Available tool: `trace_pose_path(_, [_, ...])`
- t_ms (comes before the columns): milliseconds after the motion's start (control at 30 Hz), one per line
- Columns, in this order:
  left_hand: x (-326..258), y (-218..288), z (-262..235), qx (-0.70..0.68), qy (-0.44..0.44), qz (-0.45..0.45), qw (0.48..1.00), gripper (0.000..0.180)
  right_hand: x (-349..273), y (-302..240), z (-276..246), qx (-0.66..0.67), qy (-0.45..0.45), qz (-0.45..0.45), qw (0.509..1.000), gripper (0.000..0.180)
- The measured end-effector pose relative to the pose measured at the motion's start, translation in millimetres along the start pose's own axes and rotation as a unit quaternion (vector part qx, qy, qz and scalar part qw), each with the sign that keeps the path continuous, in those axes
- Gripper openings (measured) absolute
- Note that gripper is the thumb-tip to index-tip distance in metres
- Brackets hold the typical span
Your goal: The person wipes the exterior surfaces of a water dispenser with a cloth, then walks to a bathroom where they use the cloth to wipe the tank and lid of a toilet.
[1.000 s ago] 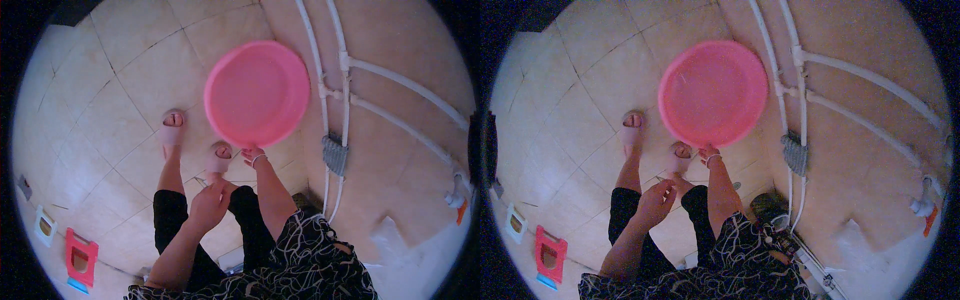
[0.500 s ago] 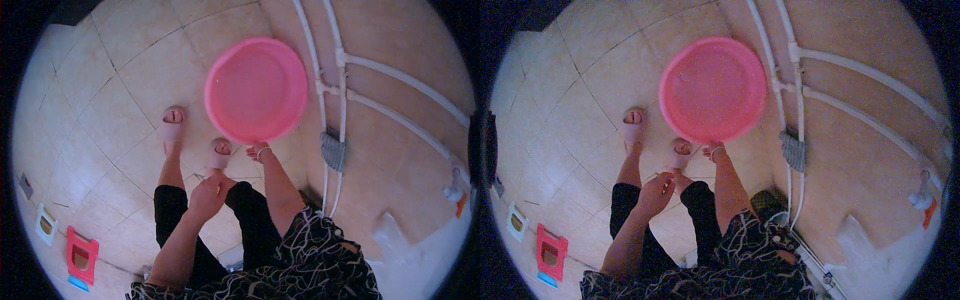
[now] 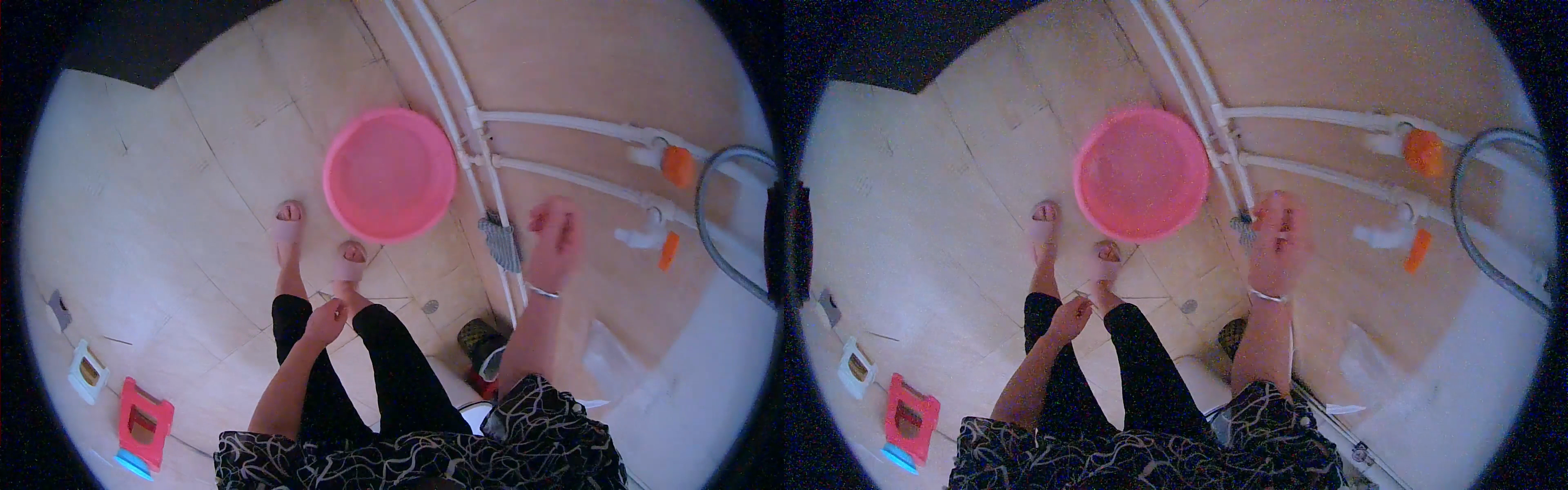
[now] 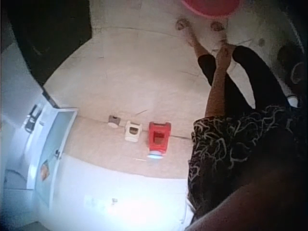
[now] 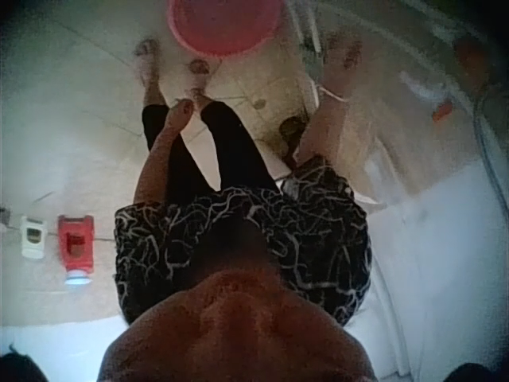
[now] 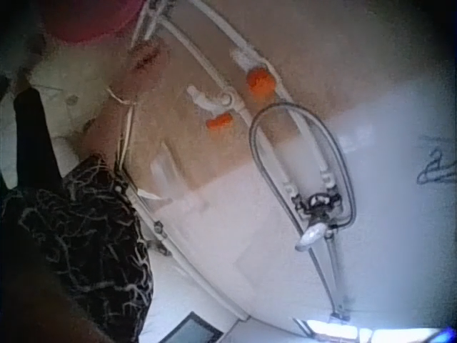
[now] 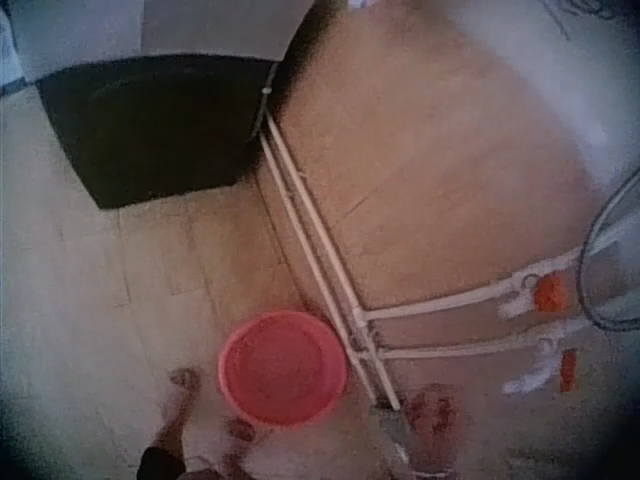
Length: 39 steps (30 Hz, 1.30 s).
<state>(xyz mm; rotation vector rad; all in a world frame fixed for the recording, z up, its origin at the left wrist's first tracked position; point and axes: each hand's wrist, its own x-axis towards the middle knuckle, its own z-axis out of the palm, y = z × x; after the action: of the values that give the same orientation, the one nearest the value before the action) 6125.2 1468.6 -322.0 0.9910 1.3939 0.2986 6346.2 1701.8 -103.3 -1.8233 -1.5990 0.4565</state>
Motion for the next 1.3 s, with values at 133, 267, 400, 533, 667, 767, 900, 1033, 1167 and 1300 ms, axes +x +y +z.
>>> trace_pose_path(133, [-29,7,-26,0.021,-0.003,0.016,1.0,0.017,46,-74,-58,0.006,0.119,-0.031,0.992,0.017])
trace_pose_path(267, [-44,8,-46,0.082,0.008,0.03,0.996,0.015,92,-88,-82,-0.215,0.161,-0.061,0.961,0.034])
trace_pose_path(400, [-54,10,-58,0.168,0.021,-0.016,0.985,0.014,109,-106,-91,-0.304,0.123,-0.042,0.944,0.042])
trace_pose_path(533, [-65,11,-66,0.169,0.017,0.015,0.985,0.014,115,-118,-103,-0.474,0.025,0.068,0.878,0.051])
trace_pose_path(667, [-70,15,-75,0.216,-0.009,-0.02,0.976,0.014,125,-107,-114,-0.447,-0.066,0.064,0.89,0.051])
trace_pose_path(767, [-71,22,-80,0.246,-0.014,-0.025,0.969,0.014,128,-98,-118,-0.44,-0.094,0.018,0.893,0.047])
trace_pose_path(900, [-64,30,-82,0.275,-0.019,-0.037,0.961,0.014,129,-96,-124,-0.422,-0.12,-0.024,0.898,0.043])
trace_pose_path(1033, [-55,32,-78,0.286,-0.042,-0.019,0.957,0.014,128,-104,-125,-0.419,-0.152,-0.009,0.895,0.041])
trace_pose_path(1167, [-45,54,-72,0.231,-0.017,0.031,0.972,0.014,132,-90,-133,-0.411,-0.144,-0.093,0.895,0.036])
trace_pose_path(1300, [-24,51,-72,0.237,0.032,0.12,0.964,0.013,138,-91,-126,-0.4,-0.152,-0.107,0.897,0.033])
